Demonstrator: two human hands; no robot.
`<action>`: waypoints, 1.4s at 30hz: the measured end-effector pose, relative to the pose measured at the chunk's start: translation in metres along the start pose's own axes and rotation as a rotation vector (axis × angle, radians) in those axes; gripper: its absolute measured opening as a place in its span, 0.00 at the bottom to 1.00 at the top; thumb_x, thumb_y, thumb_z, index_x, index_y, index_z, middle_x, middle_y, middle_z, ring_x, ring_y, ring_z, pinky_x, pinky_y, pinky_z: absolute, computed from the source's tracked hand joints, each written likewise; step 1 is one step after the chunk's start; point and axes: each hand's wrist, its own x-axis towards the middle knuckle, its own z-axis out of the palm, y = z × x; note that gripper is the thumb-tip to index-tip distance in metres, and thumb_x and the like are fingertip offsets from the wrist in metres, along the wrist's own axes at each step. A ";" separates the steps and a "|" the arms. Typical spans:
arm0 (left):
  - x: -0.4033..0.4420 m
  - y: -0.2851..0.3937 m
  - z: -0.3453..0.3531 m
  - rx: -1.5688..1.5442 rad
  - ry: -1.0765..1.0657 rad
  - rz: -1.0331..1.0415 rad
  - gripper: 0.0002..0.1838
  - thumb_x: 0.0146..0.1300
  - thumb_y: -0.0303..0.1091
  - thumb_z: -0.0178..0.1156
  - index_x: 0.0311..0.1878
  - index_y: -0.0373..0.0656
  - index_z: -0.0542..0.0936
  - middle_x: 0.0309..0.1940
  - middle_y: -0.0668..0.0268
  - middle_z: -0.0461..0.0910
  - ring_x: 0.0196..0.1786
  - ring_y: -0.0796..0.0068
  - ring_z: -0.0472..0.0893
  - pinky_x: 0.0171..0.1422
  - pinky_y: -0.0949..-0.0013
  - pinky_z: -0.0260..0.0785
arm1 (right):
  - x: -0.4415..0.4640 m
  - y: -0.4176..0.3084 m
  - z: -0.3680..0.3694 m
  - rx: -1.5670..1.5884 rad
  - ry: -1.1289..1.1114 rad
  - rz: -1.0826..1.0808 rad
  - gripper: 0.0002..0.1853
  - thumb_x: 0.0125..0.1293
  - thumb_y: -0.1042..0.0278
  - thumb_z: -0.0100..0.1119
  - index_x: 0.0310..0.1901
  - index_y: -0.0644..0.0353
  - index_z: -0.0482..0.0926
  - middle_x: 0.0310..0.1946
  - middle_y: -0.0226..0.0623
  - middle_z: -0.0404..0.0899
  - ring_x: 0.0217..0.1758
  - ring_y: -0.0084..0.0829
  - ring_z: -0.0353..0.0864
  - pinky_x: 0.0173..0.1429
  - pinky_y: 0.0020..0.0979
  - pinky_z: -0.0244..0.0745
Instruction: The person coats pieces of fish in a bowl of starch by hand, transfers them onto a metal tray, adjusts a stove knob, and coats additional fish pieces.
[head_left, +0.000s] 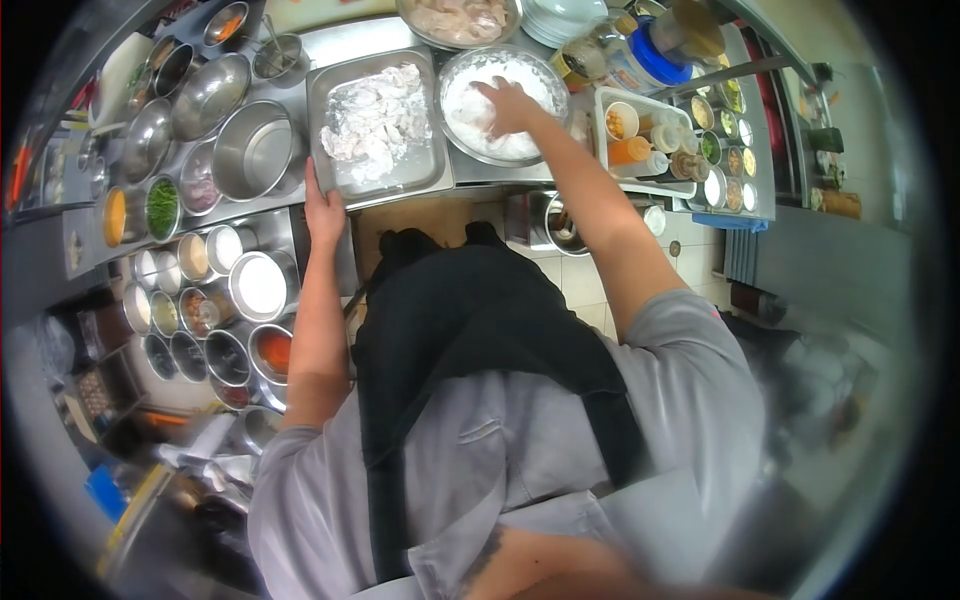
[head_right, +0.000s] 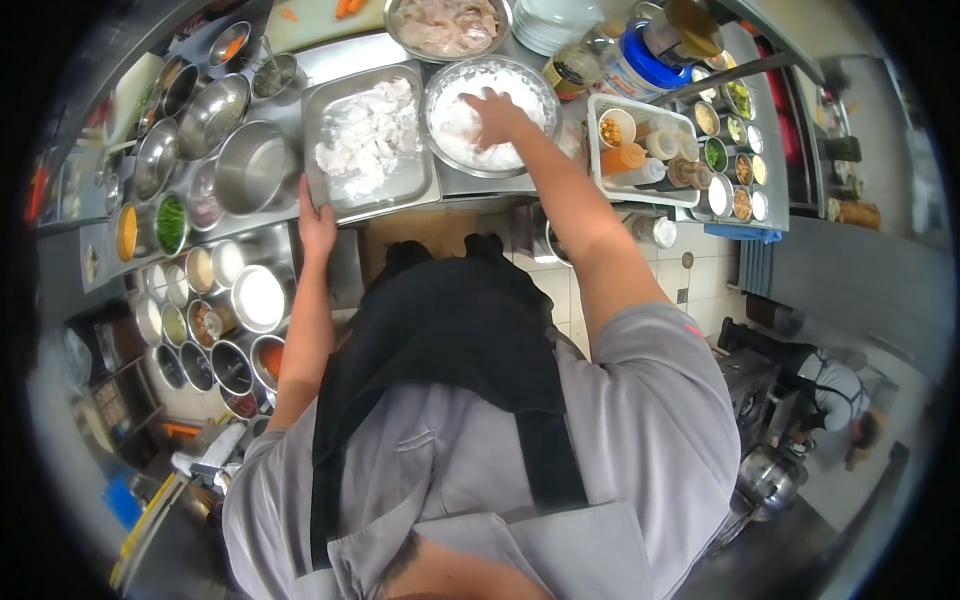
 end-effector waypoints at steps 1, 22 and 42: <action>0.000 0.000 0.001 -0.004 0.004 -0.002 0.40 0.60 0.24 0.48 0.78 0.48 0.54 0.67 0.43 0.71 0.61 0.45 0.78 0.64 0.57 0.68 | -0.002 -0.002 -0.004 0.050 0.018 0.033 0.54 0.42 0.59 0.79 0.74 0.39 0.60 0.70 0.54 0.64 0.69 0.57 0.69 0.68 0.47 0.71; 0.002 -0.005 0.001 -0.023 0.008 0.022 0.39 0.61 0.25 0.47 0.78 0.45 0.54 0.67 0.42 0.69 0.67 0.41 0.72 0.69 0.55 0.65 | 0.004 0.016 -0.072 0.179 0.008 -0.030 0.32 0.55 0.62 0.66 0.65 0.51 0.75 0.61 0.52 0.77 0.64 0.49 0.75 0.69 0.39 0.69; 0.000 -0.001 0.000 -0.059 0.022 0.061 0.39 0.61 0.23 0.47 0.78 0.45 0.54 0.69 0.43 0.67 0.69 0.43 0.70 0.71 0.57 0.63 | 0.015 0.012 -0.025 0.069 0.184 -0.028 0.29 0.55 0.76 0.62 0.62 0.48 0.78 0.60 0.47 0.77 0.64 0.45 0.75 0.67 0.42 0.72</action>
